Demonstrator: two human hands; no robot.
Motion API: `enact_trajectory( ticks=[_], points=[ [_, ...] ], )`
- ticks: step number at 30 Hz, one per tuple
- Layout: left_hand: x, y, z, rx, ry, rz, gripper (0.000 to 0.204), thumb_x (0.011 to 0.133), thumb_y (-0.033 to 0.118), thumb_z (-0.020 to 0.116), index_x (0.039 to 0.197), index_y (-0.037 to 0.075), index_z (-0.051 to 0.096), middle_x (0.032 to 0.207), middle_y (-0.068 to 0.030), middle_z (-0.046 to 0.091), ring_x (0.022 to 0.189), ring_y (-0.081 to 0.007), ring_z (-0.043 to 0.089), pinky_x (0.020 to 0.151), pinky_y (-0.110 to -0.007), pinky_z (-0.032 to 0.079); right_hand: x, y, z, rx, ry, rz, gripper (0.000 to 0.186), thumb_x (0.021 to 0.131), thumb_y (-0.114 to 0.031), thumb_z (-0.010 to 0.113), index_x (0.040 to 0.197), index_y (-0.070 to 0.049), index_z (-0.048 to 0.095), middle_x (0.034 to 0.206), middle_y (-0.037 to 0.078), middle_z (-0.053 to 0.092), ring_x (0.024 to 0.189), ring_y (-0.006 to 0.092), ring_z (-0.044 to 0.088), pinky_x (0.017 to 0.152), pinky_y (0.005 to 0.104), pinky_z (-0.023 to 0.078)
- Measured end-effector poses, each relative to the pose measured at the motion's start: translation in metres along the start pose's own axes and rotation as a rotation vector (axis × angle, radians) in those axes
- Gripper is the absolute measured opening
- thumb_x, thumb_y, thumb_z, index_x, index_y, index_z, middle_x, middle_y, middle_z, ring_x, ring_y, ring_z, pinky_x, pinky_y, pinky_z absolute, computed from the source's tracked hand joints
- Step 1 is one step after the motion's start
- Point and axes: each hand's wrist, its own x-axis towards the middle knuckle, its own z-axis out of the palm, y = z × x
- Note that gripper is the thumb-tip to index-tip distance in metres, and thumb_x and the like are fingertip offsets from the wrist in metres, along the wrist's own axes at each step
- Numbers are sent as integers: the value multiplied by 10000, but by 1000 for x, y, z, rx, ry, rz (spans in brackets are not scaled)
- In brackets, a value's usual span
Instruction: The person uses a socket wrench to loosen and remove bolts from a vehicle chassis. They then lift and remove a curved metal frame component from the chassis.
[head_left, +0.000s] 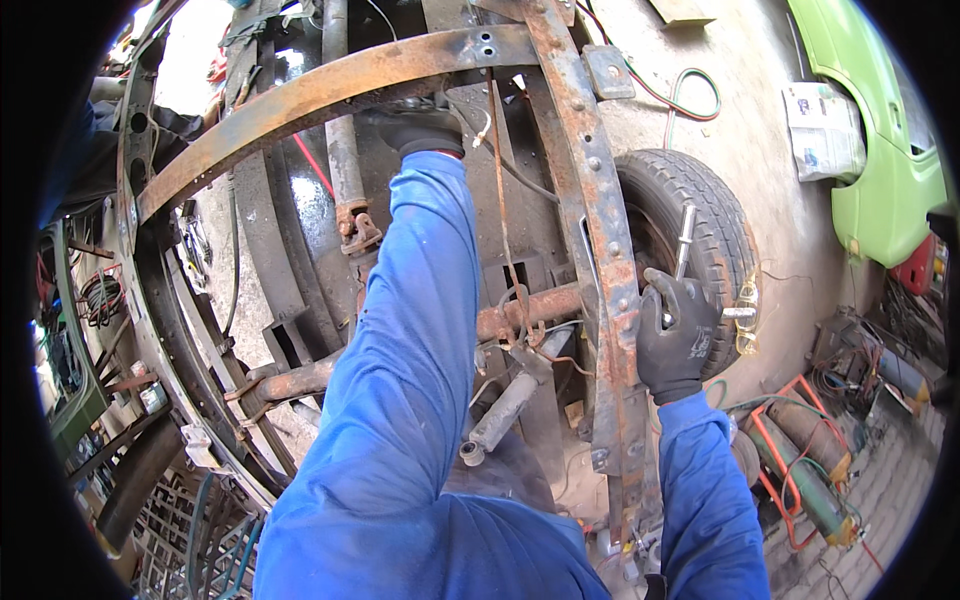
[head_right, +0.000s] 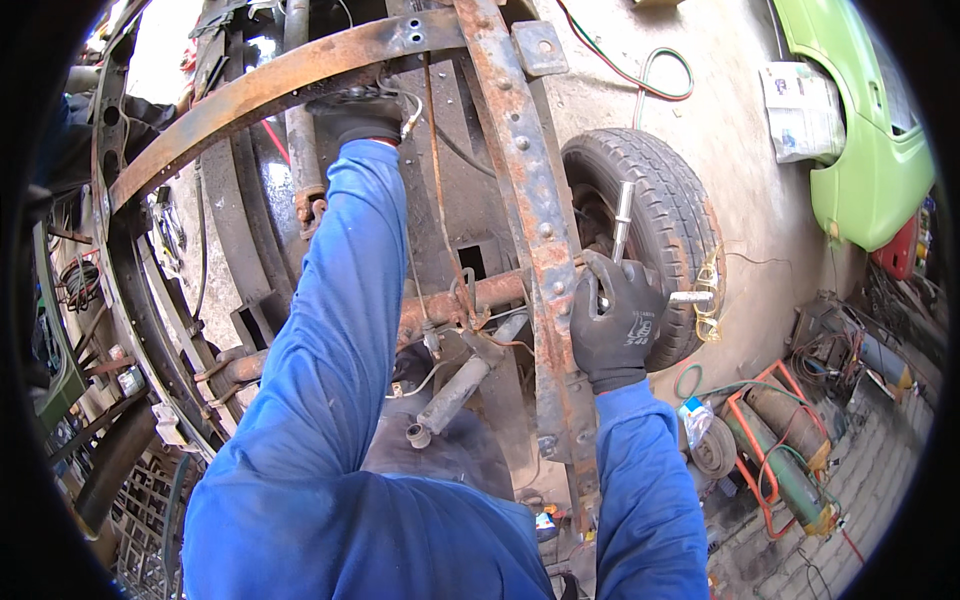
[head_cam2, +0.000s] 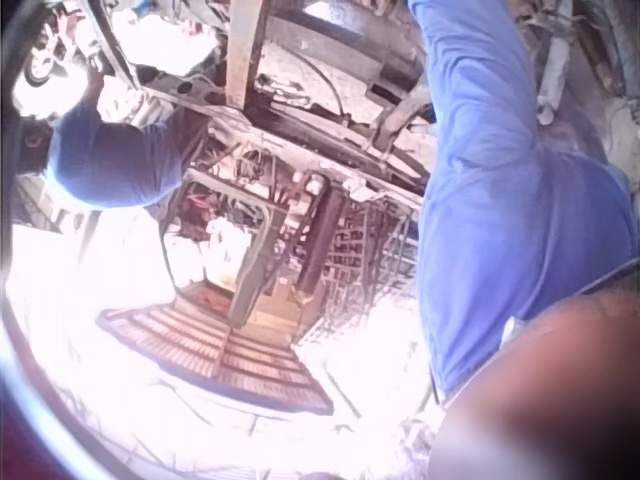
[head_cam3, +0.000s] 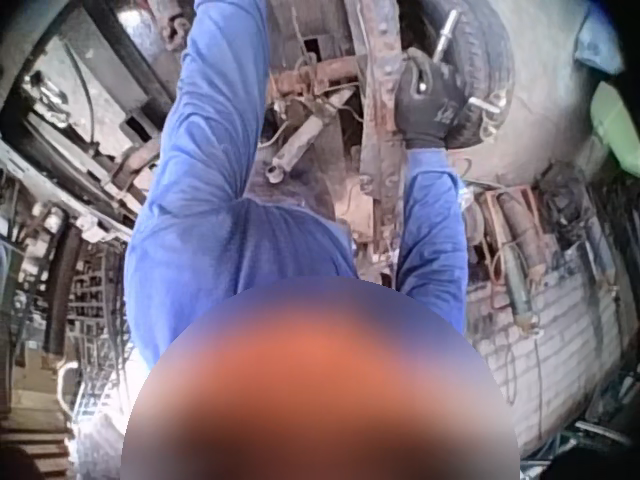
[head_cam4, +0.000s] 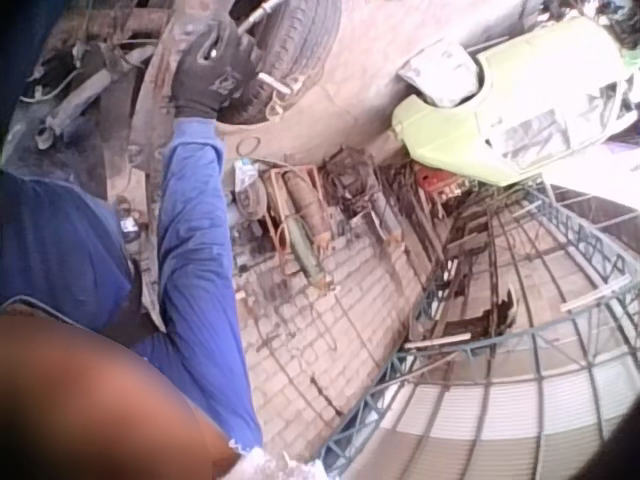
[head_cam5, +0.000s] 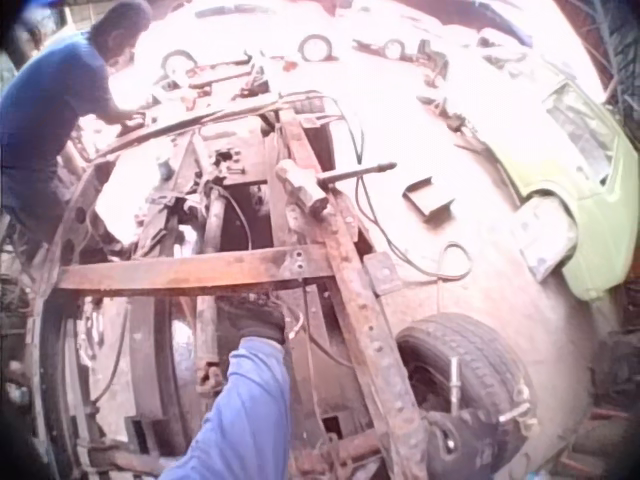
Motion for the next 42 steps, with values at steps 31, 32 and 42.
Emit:
enact_trajectory(
  ticks=[31, 32, 42],
  points=[
    [40, -41, 24, 1527, 493, 681, 643, 1034, 654, 455, 1375, 159, 682, 1405, -108, 689, 1237, -392, 657, 1057, -632, 525, -3, -2, 3, 18, 23, -89, 197, 960, -111, 662, 1112, -54, 773, 1043, 137, 750, 981, 306, 706, 906, 430, 534],
    [38, -44, 24, 1520, 490, 681, 643, 1036, 653, 451, 1381, 159, 677, 1411, -107, 684, 1243, -390, 653, 1062, -631, 521, -4, -2, 4, 43, 25, -58, 199, 962, -112, 663, 1116, -53, 773, 1047, 138, 752, 982, 304, 706, 908, 428, 533],
    [29, -62, 31, 1528, 492, 702, 651, 1061, 643, 414, 1439, 160, 631, 1472, -92, 638, 1302, -365, 612, 1107, -621, 478, -8, 1, 8, 65, 12, -16, 232, 974, -148, 648, 1154, -67, 768, 1095, 127, 752, 1057, 300, 674, 972, 429, 490]
  ],
)
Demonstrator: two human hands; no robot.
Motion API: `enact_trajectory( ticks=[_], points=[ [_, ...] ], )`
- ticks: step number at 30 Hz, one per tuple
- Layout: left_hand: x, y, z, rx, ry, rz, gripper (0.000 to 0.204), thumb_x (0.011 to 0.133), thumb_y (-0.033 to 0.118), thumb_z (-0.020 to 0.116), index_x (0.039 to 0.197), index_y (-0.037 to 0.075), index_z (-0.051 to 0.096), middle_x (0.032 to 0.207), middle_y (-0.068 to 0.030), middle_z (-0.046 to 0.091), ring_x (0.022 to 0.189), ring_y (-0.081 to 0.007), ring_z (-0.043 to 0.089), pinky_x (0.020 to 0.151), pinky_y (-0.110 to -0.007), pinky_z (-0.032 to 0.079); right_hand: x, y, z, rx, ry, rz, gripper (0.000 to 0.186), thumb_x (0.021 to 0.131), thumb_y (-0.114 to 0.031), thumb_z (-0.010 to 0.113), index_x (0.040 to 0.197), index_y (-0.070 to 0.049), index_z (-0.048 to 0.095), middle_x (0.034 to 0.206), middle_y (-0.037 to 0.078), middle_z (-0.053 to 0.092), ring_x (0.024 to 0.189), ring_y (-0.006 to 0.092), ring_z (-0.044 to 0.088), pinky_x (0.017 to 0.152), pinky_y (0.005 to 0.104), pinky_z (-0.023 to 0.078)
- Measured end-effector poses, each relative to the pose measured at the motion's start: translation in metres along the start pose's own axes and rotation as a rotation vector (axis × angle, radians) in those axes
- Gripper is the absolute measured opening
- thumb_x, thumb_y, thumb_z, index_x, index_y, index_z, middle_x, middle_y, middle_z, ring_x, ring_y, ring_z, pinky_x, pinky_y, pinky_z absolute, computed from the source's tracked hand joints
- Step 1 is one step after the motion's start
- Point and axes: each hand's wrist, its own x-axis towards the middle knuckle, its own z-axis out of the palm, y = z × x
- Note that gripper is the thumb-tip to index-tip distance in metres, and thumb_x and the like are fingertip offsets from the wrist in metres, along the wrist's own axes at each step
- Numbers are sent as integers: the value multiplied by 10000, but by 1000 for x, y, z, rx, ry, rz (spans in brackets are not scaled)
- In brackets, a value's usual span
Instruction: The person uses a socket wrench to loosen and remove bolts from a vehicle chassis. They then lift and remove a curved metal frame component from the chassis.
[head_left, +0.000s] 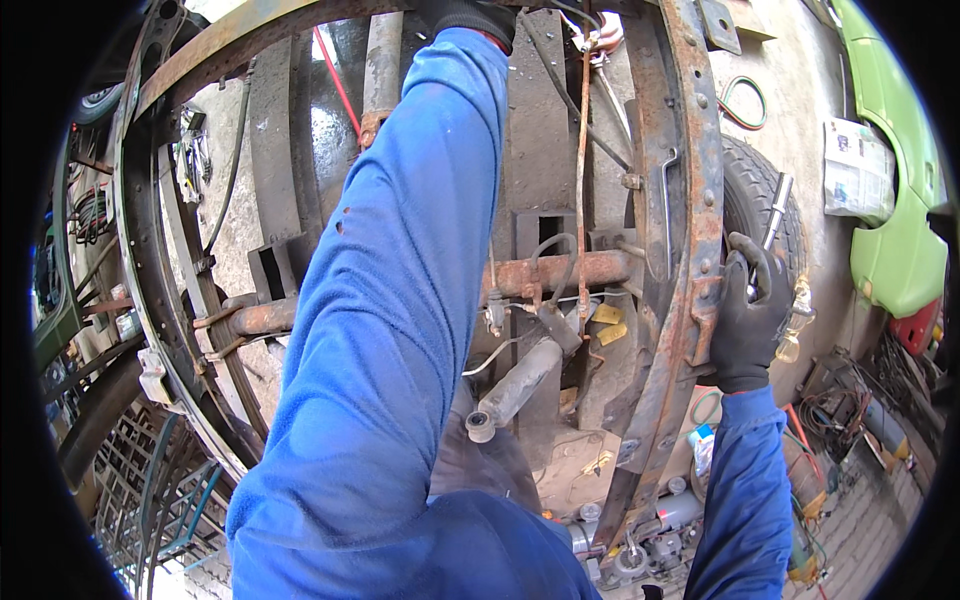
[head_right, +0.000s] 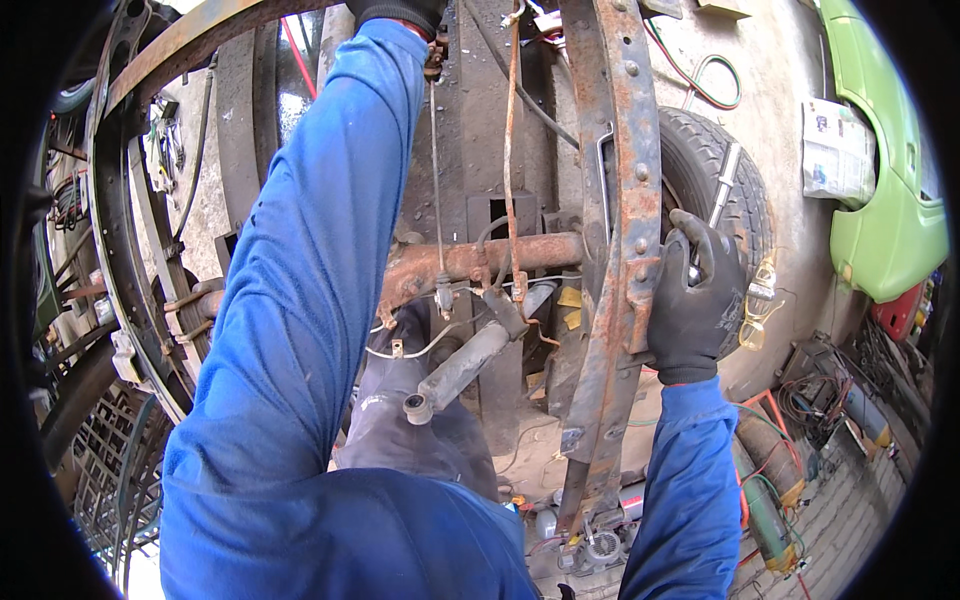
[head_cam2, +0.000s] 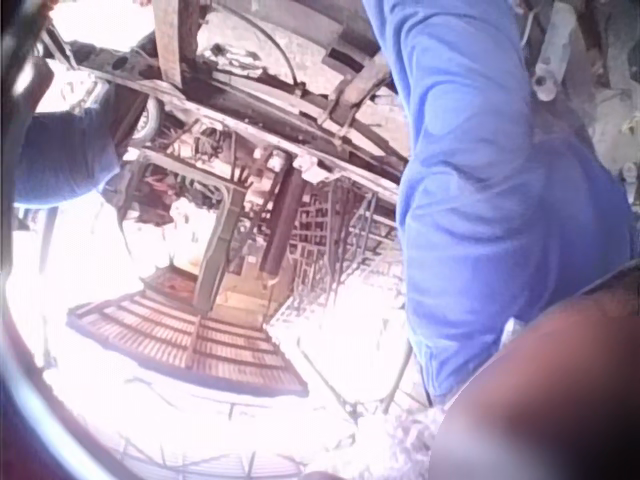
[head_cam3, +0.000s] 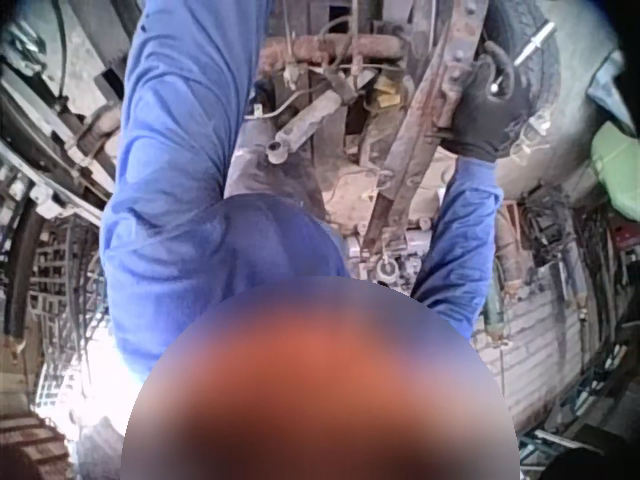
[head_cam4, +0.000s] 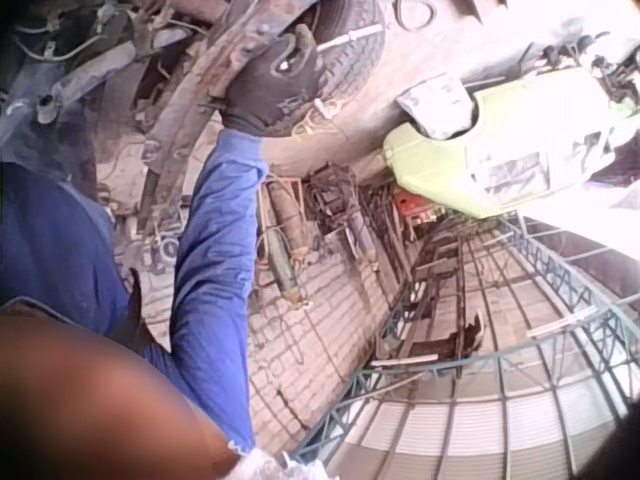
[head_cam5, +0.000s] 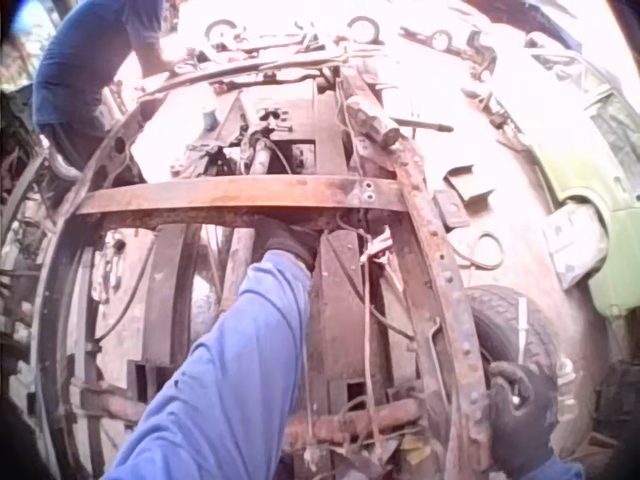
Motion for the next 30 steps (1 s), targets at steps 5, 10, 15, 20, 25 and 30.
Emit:
enact_trajectory(
  ticks=[5, 10, 15, 20, 25, 30],
  points=[
    [10, -6, -4, 2, -8, 23, 655, 1074, 638, 395, 1467, 160, 608, 1503, -85, 615, 1332, -352, 591, 1130, -616, 456, 1, -3, -1, -6, -10, 15, 226, 967, -141, 640, 1140, -75, 771, 1052, 111, 744, 1008, 300, 661, 933, 427, 492],
    [19, -9, -5, 8, -7, 32, 660, 1086, 634, 376, 1496, 161, 585, 1534, -78, 592, 1362, -340, 571, 1153, -610, 435, 3, -5, 1, -1, 14, 3, 219, 960, -117, 648, 1134, -72, 772, 1041, 105, 744, 994, 299, 657, 926, 432, 488],
    [9, -8, -3, 5, -9, 26, 665, 1099, 629, 357, 1525, 161, 562, 1564, -71, 569, 1391, -327, 550, 1176, -605, 413, 1, -4, 1, 18, -14, 37, 212, 962, -107, 648, 1123, -45, 770, 1056, 125, 747, 1020, 291, 662, 952, 430, 489],
    [10, -4, -9, 37, -101, 78, 664, 1107, 622, 350, 1545, 163, 545, 1590, -65, 550, 1418, -320, 532, 1189, -612, 398, 1, -7, 2, 67, -23, 102, 209, 972, -111, 652, 1127, -24, 762, 1073, 128, 744, 1038, 284, 668, 968, 423, 492],
    [29, -11, -15, -25, -25, 54, 600, 1111, 535, 424, 1531, 124, 547, 1564, -78, 570, 1398, -254, 556, 1191, -451, 445, 2, -5, 4, 40, -46, 106, 209, 989, -95, 636, 1144, -24, 756, 1114, 127, 725, 1048, 279, 662, 963, 413, 492],
    [-5, 3, -4, -35, -8, -78, 593, 1124, 553, 371, 1512, 148, 563, 1513, -69, 620, 1344, -293, 605, 1142, -560, 476, 0, -3, 0, 59, -59, 112, 218, 994, -96, 630, 1158, -23, 754, 1103, 123, 718, 1035, 278, 656, 953, 409, 492]
  ],
)
